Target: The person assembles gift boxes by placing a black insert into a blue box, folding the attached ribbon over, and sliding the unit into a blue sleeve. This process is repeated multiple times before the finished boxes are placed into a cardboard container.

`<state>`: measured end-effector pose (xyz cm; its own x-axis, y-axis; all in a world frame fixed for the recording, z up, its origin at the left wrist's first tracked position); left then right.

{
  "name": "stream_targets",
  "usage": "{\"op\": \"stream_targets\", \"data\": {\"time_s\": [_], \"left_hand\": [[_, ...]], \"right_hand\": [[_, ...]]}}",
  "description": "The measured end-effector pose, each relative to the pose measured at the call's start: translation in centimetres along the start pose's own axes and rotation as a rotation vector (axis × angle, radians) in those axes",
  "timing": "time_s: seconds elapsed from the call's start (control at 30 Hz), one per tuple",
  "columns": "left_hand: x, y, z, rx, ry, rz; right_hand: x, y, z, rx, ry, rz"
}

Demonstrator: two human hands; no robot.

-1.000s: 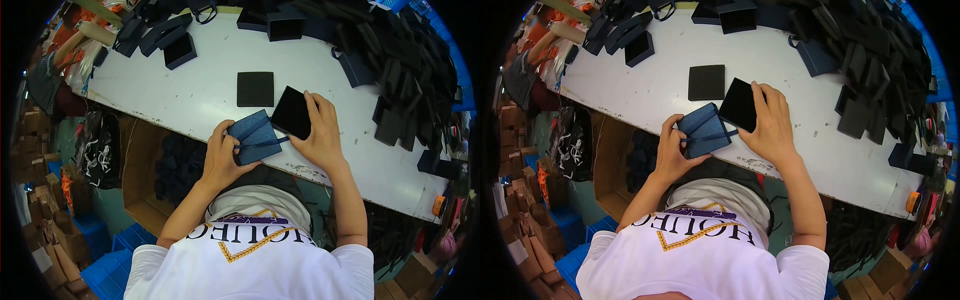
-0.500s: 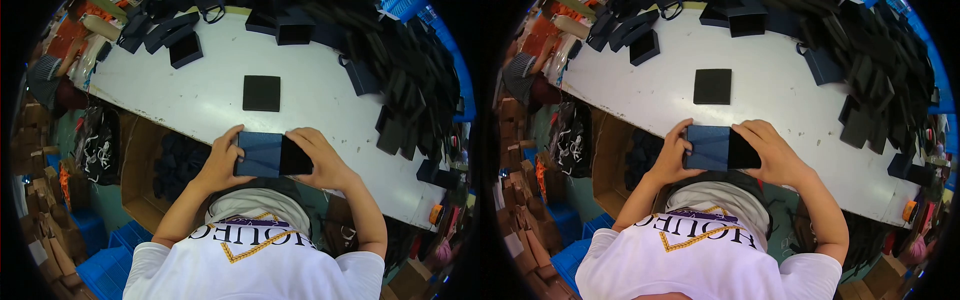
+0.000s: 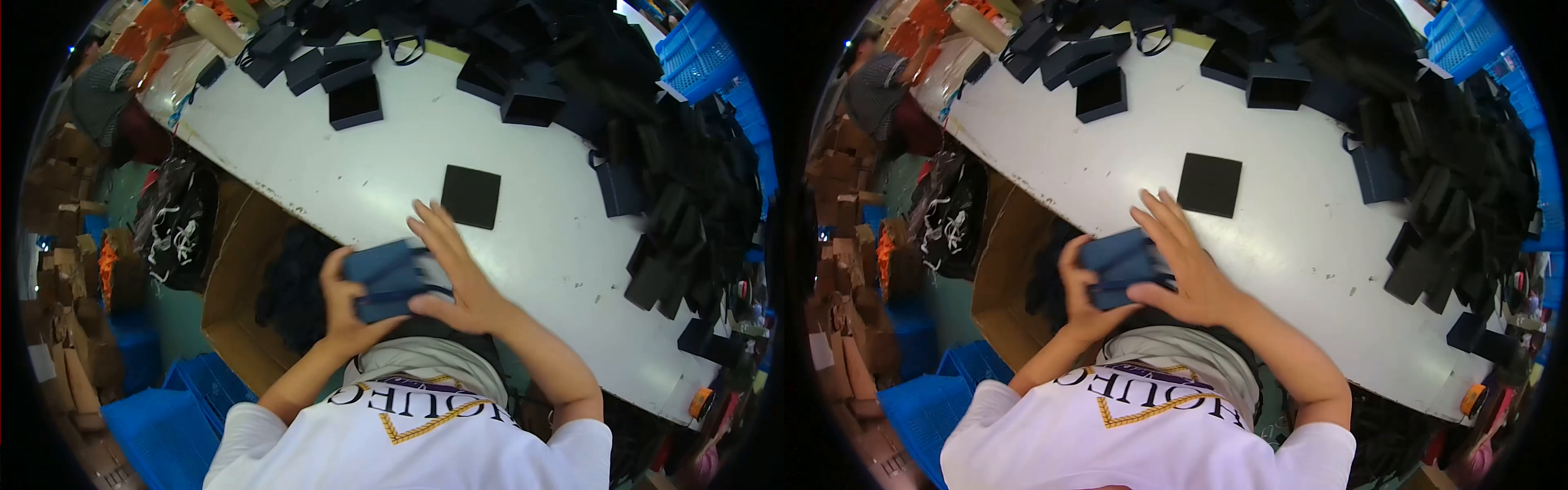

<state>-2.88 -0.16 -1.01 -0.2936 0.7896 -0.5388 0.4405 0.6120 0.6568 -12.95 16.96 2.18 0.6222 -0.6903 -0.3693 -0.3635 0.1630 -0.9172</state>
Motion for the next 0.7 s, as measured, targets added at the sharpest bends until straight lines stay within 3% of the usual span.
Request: {"op": "stream_targets", "data": {"time_s": [0.03,0.1,0.17,0.23,0.33,0.43,0.57,0.63,0.7], "left_hand": [[-2.6,-0.6,1.1,-0.039,0.05,-0.09],[-7.6,-3.0,4.7,-0.382,0.259,-0.187],[-11.4,-7.7,10.5,-0.563,0.325,-0.378],[-13.1,-8.3,11.8,-0.776,0.268,-0.64],[-11.4,-7.9,8.4,-0.577,0.226,-0.546],[-7.7,-6.5,2.1,-0.366,0.165,-0.365],[-3.6,-5.4,-5.4,-0.128,0.071,-0.23],[-1.4,-5.3,-9.2,0.038,0.03,-0.171],[0.6,-5.3,-13.8,0.186,-0.005,-0.182]], "right_hand": [[-2.2,-0.4,-1.4,-0.083,0.14,0.243],[-8.4,2.0,-4.1,-0.114,0.434,0.572],[-15.0,4.2,-6.0,-0.104,0.706,0.874],[-19.3,5.7,-8.2,-0.039,0.821,1.126],[-21.2,7.1,-10.2,-0.034,0.708,1.289],[-21.3,5.1,-9.5,-0.066,0.761,1.245],[-20.9,3.3,-5.0,0.266,0.792,0.755],[-19.7,3.7,-2.1,0.398,0.604,0.56],[-18.5,3.9,1.7,0.386,0.627,0.636]]}}
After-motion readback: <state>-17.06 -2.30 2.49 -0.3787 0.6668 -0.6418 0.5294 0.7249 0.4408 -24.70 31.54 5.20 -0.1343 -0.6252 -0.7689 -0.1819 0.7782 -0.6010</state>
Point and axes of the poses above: each hand's wrist, its own z-axis away from the middle knuckle, its own x-axis out of the palm, y = z × x, the point moved 7 cm from there along -z, towards the middle knuckle, and after that the axes turned 9 degrees about x, right-handed, at the moved point
